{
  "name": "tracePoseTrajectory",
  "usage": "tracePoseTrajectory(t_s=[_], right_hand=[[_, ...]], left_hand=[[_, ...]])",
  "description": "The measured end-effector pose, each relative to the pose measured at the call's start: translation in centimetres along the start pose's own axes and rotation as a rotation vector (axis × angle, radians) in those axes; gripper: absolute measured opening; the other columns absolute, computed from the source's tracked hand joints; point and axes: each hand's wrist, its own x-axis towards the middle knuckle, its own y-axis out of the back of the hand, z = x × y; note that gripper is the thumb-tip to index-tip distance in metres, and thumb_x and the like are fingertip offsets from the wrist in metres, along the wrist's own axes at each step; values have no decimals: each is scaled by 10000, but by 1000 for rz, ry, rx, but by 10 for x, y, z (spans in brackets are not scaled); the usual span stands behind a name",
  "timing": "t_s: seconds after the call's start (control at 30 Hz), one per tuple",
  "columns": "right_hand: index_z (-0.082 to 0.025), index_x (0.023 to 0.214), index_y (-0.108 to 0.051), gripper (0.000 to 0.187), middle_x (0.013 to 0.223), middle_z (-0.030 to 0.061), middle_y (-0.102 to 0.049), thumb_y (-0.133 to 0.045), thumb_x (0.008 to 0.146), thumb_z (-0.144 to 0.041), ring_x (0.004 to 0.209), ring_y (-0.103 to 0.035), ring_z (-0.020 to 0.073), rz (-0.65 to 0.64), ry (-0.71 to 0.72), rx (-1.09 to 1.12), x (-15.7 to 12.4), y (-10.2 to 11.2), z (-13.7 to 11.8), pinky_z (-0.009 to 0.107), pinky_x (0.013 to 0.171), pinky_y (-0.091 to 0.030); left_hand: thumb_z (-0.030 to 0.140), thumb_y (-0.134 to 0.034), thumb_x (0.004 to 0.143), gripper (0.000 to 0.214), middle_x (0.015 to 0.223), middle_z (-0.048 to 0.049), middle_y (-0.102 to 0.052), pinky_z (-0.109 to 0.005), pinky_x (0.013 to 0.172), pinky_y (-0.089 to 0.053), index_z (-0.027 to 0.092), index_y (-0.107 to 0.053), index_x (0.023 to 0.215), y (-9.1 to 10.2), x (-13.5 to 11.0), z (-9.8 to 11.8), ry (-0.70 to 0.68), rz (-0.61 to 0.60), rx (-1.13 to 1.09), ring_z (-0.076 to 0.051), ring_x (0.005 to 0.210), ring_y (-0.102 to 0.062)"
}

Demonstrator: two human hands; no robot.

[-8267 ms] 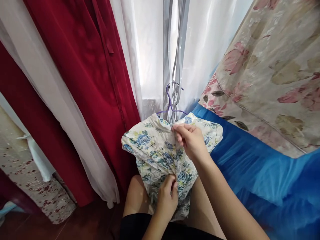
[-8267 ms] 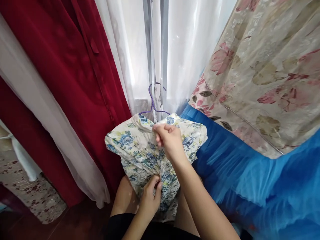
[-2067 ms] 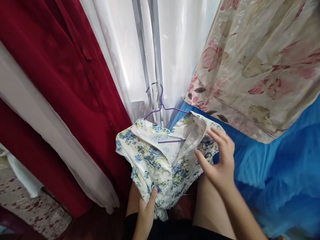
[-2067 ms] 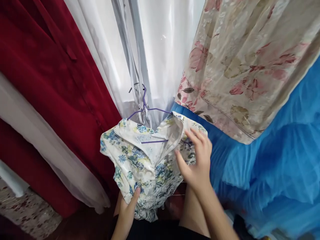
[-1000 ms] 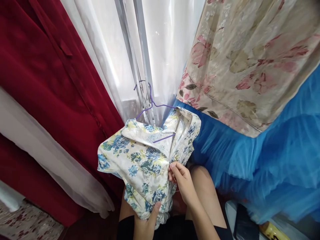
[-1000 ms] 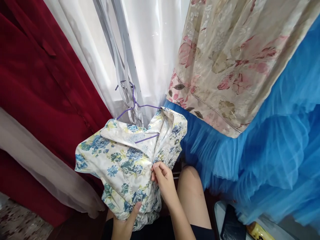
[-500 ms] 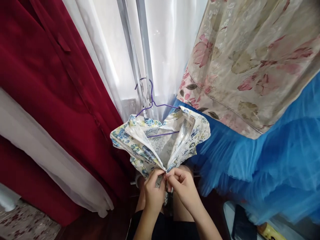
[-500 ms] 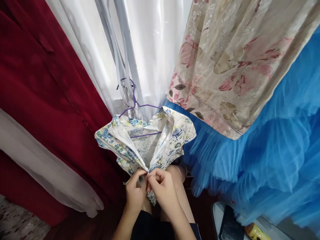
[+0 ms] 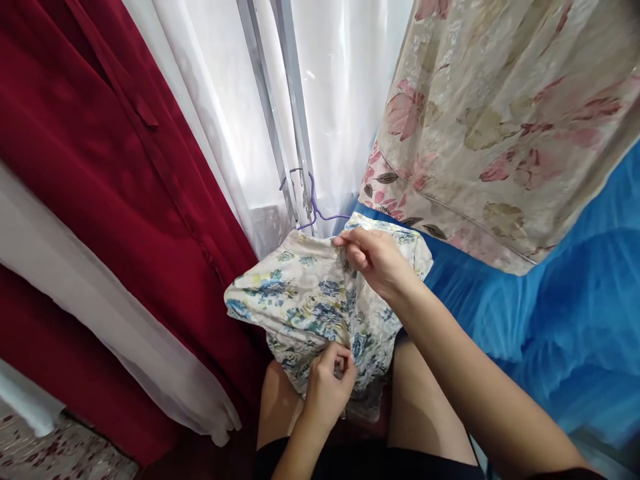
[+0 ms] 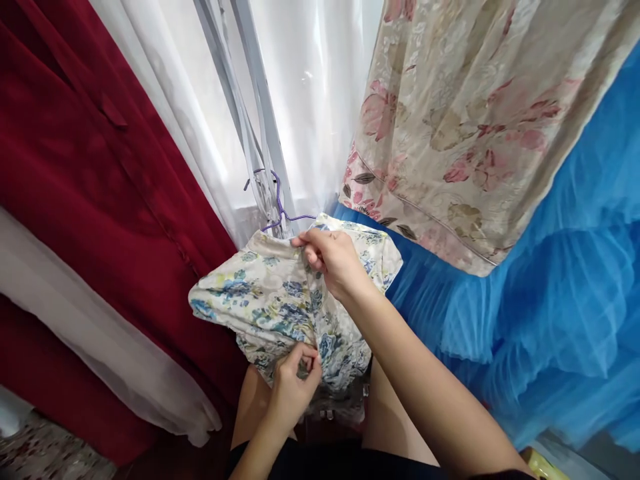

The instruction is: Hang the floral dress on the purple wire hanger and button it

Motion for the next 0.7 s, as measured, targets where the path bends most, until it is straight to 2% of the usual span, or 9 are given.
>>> tracePoseTrajectory(t_s=[0.07,0.13,0.17,0.27,0.33,0.43,0.53,0.63,0.7], right_hand=[[-162,600,-653,249,436,-47,-502,-641,792,-320,397,-345,50,-25,2,-16,-3,-6,2,204,410,-227],[-165,660,-681,224,434,-55,-502,-634,807,-328,395,-361,57,-41,-11,-68,-11,-8,9,203,412,-242],[-167,688,-694,212,431,-58,-502,-633,810,-330,394,-366,61,-36,-11,-95,-16,-9,12,206,414,-249],[-172,684,-690,205,428,-58,-496,-634,816,-319,399,-374,70,-12,50,-173,-29,-8,14,220,430,-275],[-184,659,-662,209,425,-62,-471,-636,821,-313,400,-367,74,-18,101,-209,-36,-8,9,227,439,-283],[-203,640,-618,229,433,-60,-456,-643,828,-332,406,-367,79,-29,138,-241,-39,-5,0,230,442,-277],[-204,638,-585,250,462,-63,-435,-654,824,-356,415,-327,68,2,152,-274,-35,0,5,224,440,-223],[-202,610,-541,254,470,-71,-402,-643,801,-337,418,-286,60,15,96,-330,-31,6,27,223,433,-183],[-206,586,-507,263,462,-77,-380,-627,789,-320,419,-272,60,-6,35,-344,-32,10,42,225,431,-173]], left_hand=[[157,-573,913,99,709,0,-640,-251,658,-483,208,-625,847,12,5,-4,-20,-66,17,-155,657,-625],[196,-584,946,98,806,-21,-697,-265,725,-505,215,-660,888,28,18,0,-52,-67,24,-172,755,-667],[213,-589,958,94,835,-24,-710,-266,741,-508,218,-673,918,37,28,5,-76,-15,19,-174,781,-676],[227,-572,990,180,835,-14,-711,-249,718,-511,219,-671,1140,65,69,32,-162,257,-42,-154,758,-676],[217,-526,1019,348,907,-23,-725,-252,767,-534,221,-584,1361,81,99,56,-241,265,-60,-153,824,-699],[214,-554,1011,206,967,-30,-734,-250,809,-536,198,-686,1167,92,130,86,-413,201,92,-152,877,-705],[202,-580,998,118,884,-8,-719,-216,734,-527,172,-692,1020,93,140,106,-485,217,144,-124,777,-694],[222,-591,996,118,829,-1,-690,-204,700,-514,154,-686,1008,102,143,110,-465,368,95,-109,740,-679],[262,-599,995,143,815,-5,-677,-213,719,-515,149,-688,1001,119,149,98,-407,535,37,-112,753,-666]])
